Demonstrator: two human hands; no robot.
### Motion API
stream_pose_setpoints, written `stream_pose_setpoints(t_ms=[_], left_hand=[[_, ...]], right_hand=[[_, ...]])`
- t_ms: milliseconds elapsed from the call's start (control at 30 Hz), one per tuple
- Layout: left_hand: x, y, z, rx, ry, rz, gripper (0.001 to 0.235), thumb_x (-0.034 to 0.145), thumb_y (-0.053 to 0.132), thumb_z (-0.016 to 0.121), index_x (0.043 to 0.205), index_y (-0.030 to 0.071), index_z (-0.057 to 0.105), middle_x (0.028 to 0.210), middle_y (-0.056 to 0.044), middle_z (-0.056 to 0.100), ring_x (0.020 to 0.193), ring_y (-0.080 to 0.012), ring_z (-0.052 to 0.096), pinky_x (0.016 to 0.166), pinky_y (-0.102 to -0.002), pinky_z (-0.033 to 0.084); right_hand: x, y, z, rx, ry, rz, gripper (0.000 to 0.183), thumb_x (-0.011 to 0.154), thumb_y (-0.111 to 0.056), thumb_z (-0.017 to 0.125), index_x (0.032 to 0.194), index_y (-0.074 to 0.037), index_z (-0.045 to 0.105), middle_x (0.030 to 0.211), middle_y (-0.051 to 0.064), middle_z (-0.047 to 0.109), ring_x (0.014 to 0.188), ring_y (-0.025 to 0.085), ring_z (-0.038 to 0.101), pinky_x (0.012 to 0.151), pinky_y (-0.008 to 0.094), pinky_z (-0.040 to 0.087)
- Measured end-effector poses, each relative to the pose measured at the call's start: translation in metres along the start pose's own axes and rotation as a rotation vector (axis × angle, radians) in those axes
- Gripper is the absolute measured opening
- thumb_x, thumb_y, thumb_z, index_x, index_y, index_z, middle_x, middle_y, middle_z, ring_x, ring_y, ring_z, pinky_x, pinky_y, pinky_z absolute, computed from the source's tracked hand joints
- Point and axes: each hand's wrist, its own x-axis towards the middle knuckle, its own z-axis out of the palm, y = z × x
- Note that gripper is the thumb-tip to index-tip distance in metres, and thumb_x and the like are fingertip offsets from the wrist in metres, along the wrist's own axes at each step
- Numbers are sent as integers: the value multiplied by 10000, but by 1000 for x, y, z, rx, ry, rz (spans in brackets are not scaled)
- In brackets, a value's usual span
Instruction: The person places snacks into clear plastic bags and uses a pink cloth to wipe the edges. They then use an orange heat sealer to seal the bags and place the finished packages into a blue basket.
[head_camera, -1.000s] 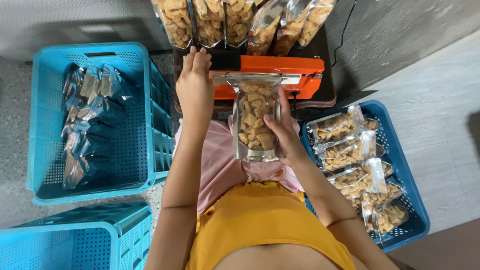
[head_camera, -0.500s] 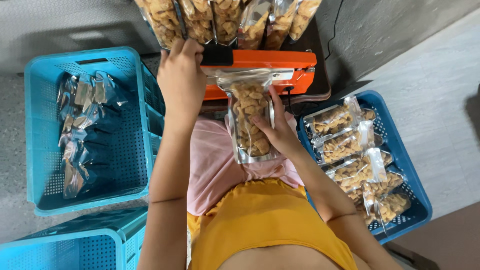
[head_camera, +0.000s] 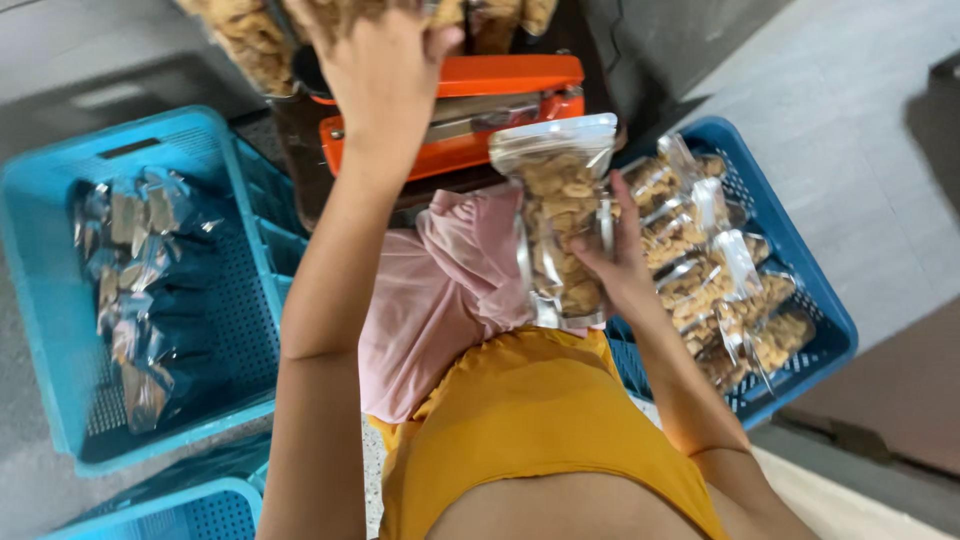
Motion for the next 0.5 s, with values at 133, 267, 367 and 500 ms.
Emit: stream_pose_setpoints(t_ms=[133, 267, 367, 500], left_hand=[[7, -15, 20, 1, -55, -97, 176, 946, 255, 754, 928, 80, 740, 773, -198, 702, 719, -437, 686, 904, -585, 443], [15, -41, 36, 41, -55, -178, 127, 933, 161, 718, 859, 59, 706, 746, -190, 699, 691, -408, 706, 633, -520, 540], [17, -67, 47, 173, 155, -63, 119, 823, 140, 727, 768, 52, 669, 693, -163, 680, 606, -389, 674, 559, -513, 502], [3, -91, 46, 118, 231, -119, 98, 898, 86, 699, 819, 34, 675, 736, -126, 703, 609, -305, 652, 563, -436, 483]], right_hand=[[-41, -15, -48, 142, 308, 172, 1031, 903, -172, 726, 1675, -187, 43, 1718, 234, 118, 1390, 417, 372, 1091, 556, 478], [-106, 12, -105, 62, 678, 206, 964, 925, -228, 691, 1616, -216, 20, 1723, 215, 31, 1521, 413, 266, 1124, 558, 447], [-158, 87, -176, -175, 856, 49, 872, 1042, -149, 697, 1656, -156, 77, 1748, 210, 89, 1565, 351, 255, 1213, 478, 383], [-217, 165, -225, -361, 895, -86, 779, 1164, -51, 690, 1700, -87, 126, 1778, 200, 140, 1611, 263, 235, 1292, 374, 299]])
